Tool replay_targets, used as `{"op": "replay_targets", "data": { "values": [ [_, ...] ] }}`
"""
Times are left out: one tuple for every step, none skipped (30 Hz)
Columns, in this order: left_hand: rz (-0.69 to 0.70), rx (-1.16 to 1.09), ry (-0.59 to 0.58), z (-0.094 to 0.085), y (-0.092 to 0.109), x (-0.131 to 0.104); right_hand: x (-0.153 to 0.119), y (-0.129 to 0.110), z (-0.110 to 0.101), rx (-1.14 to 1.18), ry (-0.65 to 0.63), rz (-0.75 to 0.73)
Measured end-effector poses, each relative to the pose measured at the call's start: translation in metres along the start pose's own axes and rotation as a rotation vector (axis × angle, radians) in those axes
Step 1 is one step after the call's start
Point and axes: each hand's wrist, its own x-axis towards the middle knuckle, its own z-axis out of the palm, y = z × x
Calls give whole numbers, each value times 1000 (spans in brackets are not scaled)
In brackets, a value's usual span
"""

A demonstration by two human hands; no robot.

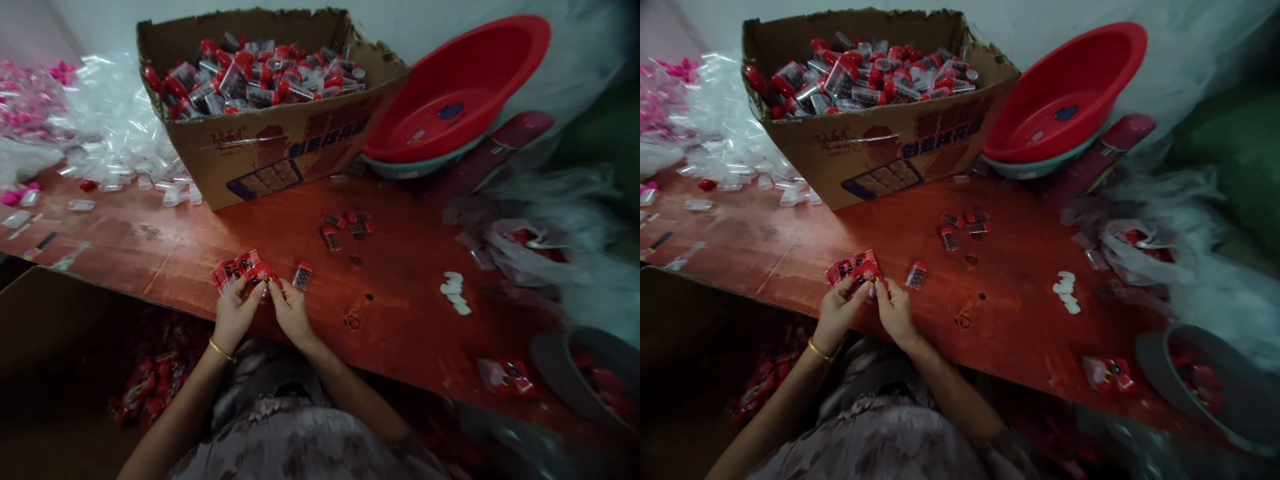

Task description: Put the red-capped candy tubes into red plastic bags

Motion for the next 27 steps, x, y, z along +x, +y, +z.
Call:
{"op": "replay_targets", "data": {
  "values": [
    [-107,-155,-29,1,-1,-1,-2,0,-1,-23,-8,-11],
    [-199,-283,-32,3,-1,-2,-3,0,-2,-52,-19,-20],
    [-271,-383,-7,5,0,-3,-5,0,-3,-85,-28,-25],
    [-325,-457,40,8,2,-5,-5,0,-4,-119,-35,-27],
    [-363,-511,83,11,4,-7,-6,0,-5,-152,-38,-28],
    [-391,-552,113,13,6,-9,-6,-1,-6,-179,-40,-29],
    [-419,-584,125,15,8,-10,-6,-2,-7,-201,-44,-30],
    [-449,-612,127,17,10,-11,-5,-2,-8,-219,-47,-35],
    [-483,-637,118,17,11,-12,-5,-3,-9,-235,-51,-44],
    [-520,-660,95,17,13,-12,-4,-4,-10,-248,-57,-54],
    [-550,-678,67,16,13,-11,-4,-5,-12,-261,-70,-62],
    [-569,-692,41,15,14,-10,-3,-6,-15,-274,-84,-67],
    [-574,-702,31,13,14,-9,-2,-7,-18,-290,-96,-70],
    [-567,-708,37,12,13,-7,-1,-8,-22,-314,-105,-72],
    [-556,-713,56,11,13,-5,1,-9,-28,-353,-107,-75],
    [-548,-719,84,10,13,-4,3,-10,-34,-419,-93,-72],
    [-549,-724,112,9,13,-2,5,-10,-40,-516,-54,-59],
    [-561,-726,128,9,13,-1,8,-11,-46,-640,0,-32],
    [-576,-728,130,9,13,0,10,-11,-52,-777,55,9],
    [-592,-731,121,9,14,0,13,-10,-57,-913,102,57],
    [-606,-735,104,9,14,0,16,-9,-61,-1034,133,104],
    [-617,-740,82,9,14,0,18,-8,-63,-1127,143,139],
    [-627,-747,57,10,14,-1,20,-7,-65,-1191,133,160],
    [-635,-754,34,10,14,-2,21,-5,-65,-1228,113,169],
    [-642,-758,15,11,14,-3,22,-4,-64,-1242,91,168],
    [-648,-760,-1,10,14,-4,22,-3,-64,-1237,70,161],
    [-653,-761,-11,10,14,-4,21,-2,-64,-1214,53,149]
  ]
}}
